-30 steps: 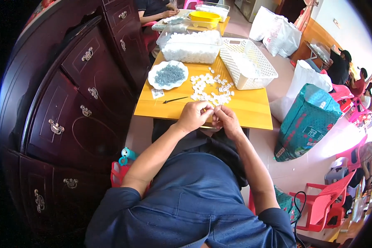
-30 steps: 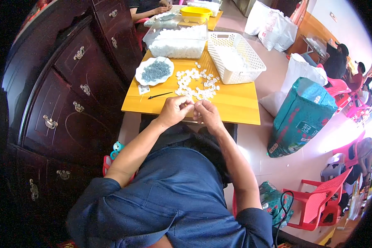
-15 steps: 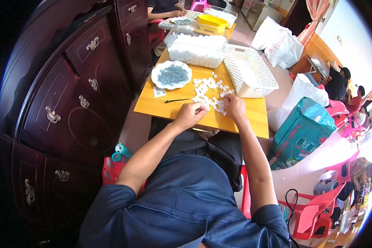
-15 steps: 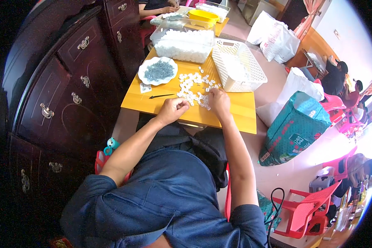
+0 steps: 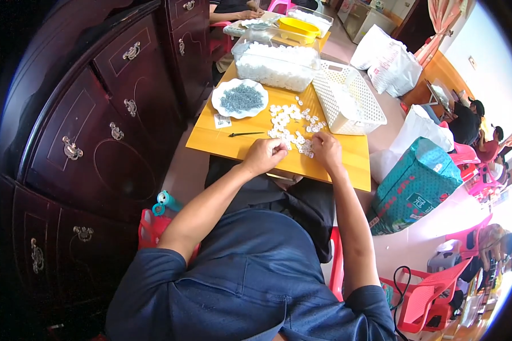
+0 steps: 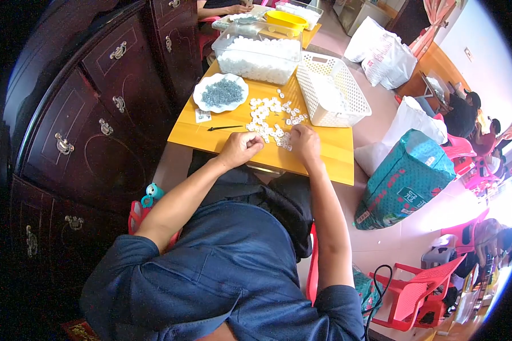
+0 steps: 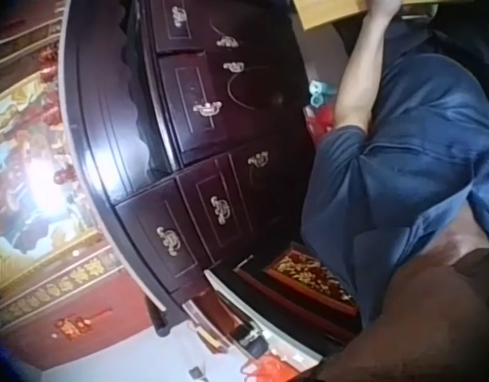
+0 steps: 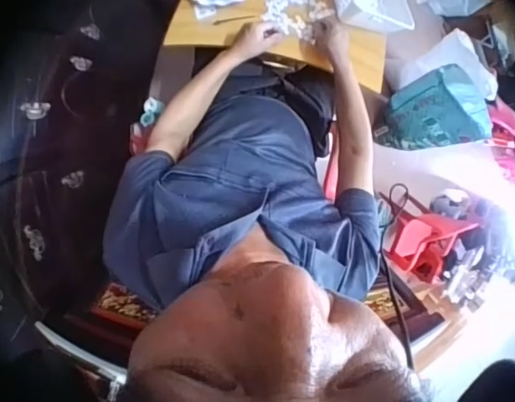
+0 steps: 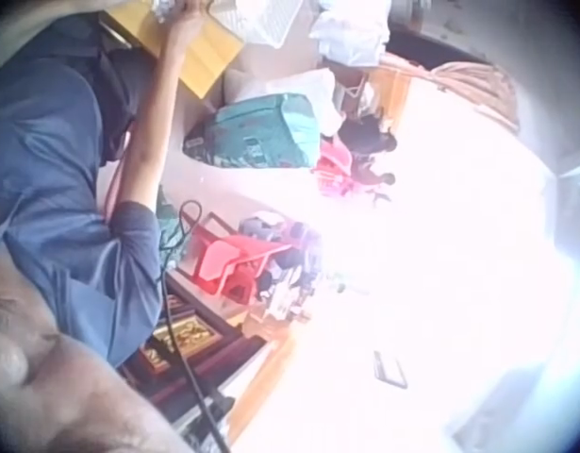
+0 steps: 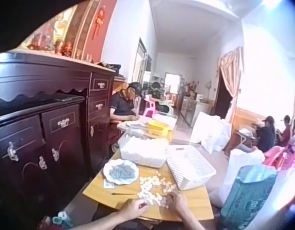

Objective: Assembling small white plastic components by manually inserting metal pins.

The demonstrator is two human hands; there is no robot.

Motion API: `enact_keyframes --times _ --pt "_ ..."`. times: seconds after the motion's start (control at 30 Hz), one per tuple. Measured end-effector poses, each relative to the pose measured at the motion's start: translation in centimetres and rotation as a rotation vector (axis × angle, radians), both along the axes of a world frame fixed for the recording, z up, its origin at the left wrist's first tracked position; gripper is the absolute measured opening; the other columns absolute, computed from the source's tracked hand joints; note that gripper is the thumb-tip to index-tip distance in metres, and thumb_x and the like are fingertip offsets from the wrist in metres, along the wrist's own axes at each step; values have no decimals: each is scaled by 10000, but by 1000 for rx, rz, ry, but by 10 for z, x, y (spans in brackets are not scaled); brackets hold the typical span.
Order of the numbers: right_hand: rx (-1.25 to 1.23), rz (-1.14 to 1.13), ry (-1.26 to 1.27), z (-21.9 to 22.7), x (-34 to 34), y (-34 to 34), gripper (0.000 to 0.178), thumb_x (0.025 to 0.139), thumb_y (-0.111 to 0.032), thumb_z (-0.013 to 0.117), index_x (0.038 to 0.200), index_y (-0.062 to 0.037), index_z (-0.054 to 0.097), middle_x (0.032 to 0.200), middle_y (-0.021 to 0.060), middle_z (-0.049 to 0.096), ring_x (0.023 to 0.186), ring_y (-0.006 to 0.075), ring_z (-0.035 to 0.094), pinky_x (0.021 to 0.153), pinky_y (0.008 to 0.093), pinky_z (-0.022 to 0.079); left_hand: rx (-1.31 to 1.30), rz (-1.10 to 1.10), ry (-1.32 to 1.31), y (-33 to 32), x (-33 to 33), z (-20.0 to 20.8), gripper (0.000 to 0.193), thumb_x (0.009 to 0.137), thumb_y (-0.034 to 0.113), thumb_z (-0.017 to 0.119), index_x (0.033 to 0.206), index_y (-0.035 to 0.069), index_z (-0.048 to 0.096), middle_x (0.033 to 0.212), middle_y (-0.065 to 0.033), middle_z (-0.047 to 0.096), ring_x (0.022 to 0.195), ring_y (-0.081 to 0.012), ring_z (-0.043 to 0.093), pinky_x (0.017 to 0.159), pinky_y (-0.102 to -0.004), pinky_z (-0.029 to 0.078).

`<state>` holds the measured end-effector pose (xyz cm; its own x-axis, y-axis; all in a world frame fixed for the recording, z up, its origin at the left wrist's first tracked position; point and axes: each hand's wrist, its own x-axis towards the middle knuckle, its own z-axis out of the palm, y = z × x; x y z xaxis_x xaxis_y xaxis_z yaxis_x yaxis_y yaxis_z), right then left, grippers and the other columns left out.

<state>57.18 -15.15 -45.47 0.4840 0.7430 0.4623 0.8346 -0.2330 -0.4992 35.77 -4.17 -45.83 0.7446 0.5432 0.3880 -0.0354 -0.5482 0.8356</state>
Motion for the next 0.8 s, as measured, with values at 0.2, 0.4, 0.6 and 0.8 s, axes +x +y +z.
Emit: enact_keyframes --times 0.2,0.4,0.6,0.8 --pt "-55 0 4 2 7 -2 163 853 -186 637 888 -55 726 892 199 700 876 384 674 790 458 535 -8 -8 -9 2 3 -7 112 847 127 684 884 22 693 732 -127 697 657 -223 691 618 -333 526" --pt "-90 0 -94 3 7 1 155 851 -196 650 853 -52 708 865 194 694 813 379 677 752 460 541 29 -6 -16 3 2 -8 116 856 121 688 889 10 693 722 -89 695 645 -159 664 609 -301 517" --pt "-21 9 -81 5 4 -2 146 876 -176 650 913 -35 643 857 184 703 778 373 688 694 447 544 -33 4 -16 2 2 -3 118 855 123 687 872 6 688 731 -115 699 656 -187 684 618 -319 524" --pt "164 163 601 17 -43 -35 95 944 -96 593 972 -5 584 783 85 686 586 126 622 547 273 494 -123 -31 -118 -8 6 -5 83 892 76 679 883 -6 683 702 9 654 610 -33 553 566 -232 463"
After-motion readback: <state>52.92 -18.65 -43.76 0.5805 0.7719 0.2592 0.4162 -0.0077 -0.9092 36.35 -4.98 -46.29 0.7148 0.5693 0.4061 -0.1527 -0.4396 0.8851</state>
